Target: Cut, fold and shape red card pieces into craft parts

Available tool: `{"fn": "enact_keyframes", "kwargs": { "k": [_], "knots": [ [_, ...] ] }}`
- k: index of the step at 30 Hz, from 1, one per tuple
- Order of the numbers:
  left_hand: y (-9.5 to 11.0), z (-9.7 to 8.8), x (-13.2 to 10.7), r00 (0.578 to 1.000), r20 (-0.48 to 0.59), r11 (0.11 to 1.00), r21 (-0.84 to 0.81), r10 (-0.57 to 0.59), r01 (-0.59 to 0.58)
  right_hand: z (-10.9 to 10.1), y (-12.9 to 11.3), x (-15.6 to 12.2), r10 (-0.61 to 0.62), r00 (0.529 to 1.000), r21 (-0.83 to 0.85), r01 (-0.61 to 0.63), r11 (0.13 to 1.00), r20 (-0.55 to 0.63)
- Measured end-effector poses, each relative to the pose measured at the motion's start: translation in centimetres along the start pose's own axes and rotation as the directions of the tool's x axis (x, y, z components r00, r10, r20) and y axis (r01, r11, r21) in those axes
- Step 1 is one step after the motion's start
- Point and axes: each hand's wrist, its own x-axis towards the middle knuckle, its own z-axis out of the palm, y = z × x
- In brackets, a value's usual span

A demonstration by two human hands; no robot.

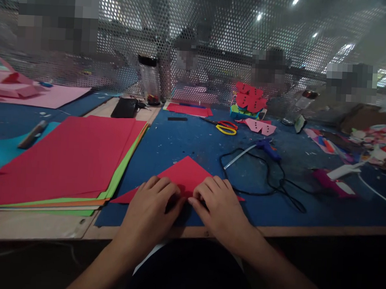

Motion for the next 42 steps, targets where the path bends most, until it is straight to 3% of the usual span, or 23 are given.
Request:
{"fn": "enact_keyframes", "kwargs": {
  "k": [10, 23, 42],
  "knots": [
    [0.1, -0.2, 0.0, 0.999, 0.039, 0.999, 0.022, -0.026, 0.025, 0.0, -0.2, 0.1, 0.049, 0.999, -0.003, -0.049, 0.999, -0.005],
    [0.4, 0.5, -0.1, 1.0, -0.008, 1.0, 0.008, 0.026, -0.026, -0.2, 0.2, -0.2, 0.053, 0.998, 0.034, -0.052, 0.998, -0.028],
    [0.4, 0.4, 0.0, 1.0, 0.009, 1.0, 0.007, -0.002, 0.002, -1.4, 3.2, -2.0, 0.112, 0.993, 0.026, -0.11, 0.994, -0.048]
  ]
}}
